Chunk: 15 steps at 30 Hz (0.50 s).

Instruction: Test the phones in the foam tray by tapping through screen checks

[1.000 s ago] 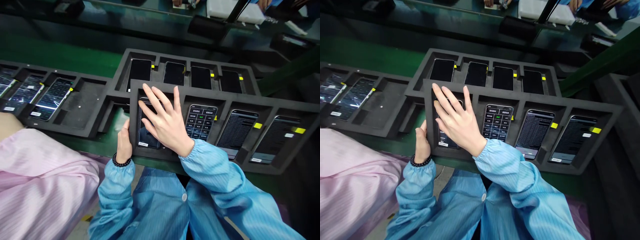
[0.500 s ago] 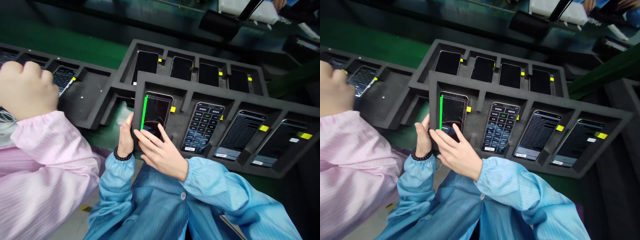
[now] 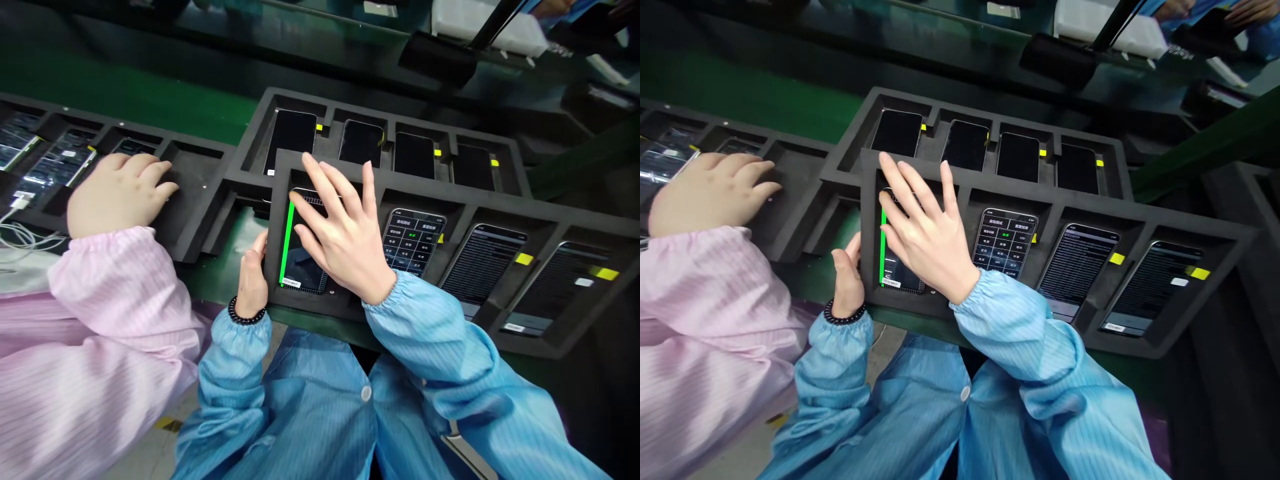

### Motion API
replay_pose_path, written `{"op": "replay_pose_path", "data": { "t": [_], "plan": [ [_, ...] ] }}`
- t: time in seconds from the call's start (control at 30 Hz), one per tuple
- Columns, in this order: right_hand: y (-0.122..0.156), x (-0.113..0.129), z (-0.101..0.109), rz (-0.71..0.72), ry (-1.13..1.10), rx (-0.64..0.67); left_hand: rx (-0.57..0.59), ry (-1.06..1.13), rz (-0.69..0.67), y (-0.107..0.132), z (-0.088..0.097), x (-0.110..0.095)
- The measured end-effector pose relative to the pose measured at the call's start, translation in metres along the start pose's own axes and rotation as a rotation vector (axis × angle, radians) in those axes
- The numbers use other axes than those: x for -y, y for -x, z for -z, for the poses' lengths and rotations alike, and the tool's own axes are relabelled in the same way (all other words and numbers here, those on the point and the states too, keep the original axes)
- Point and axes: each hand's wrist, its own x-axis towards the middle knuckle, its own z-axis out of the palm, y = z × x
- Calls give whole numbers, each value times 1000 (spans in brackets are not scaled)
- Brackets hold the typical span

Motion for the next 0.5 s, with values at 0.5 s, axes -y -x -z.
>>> {"op": "replay_pose_path", "data": {
  "t": [0.5],
  "plan": [
    [0,1,-1,46,-24,-25,25,24,4,0,4,1]
  ]
}}
